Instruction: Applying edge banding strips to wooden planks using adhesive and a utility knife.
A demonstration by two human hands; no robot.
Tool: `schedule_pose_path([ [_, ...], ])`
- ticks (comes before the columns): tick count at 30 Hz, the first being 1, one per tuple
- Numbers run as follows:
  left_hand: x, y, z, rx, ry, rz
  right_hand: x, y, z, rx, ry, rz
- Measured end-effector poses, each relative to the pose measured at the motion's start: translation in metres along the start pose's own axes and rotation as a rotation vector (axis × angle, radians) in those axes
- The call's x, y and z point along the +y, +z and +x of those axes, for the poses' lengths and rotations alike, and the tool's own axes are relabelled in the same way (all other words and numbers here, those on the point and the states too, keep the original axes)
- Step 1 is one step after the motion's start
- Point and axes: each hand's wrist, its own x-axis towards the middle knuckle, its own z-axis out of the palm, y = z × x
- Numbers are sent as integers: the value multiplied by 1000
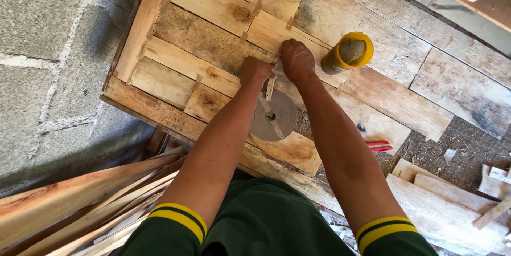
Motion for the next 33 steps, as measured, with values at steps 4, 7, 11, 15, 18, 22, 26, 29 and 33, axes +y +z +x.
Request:
schedule_pose_path([
  [4, 3, -2, -4, 11, 14, 13, -2, -3, -1, -5, 12, 10],
  [7, 5, -2, -6, 31, 29, 73, 2, 3, -1, 34, -7, 13],
  [11, 10, -4, -13, 48, 5, 27, 3, 4, 1, 70, -24, 30],
  [15, 13, -6, -16, 59, -22, 91, 0, 3, 1, 59, 23, 104],
  [18, 2, 1, -2, 30, -5, -6, 0, 5, -1, 57, 34, 117],
  [22, -4, 1, 4, 6, 63, -10, 5, 13, 3, 44, 25, 79],
  [26, -5, 1, 1, -8, 36, -151, 4, 14, 5, 41, 9, 41],
  [29, -8, 4, 4, 0, 54, -219, 7, 20, 5, 62, -7, 46],
  [33, -3, 3, -4, 16, 24, -142, 7, 20, 5, 125, -13, 109],
])
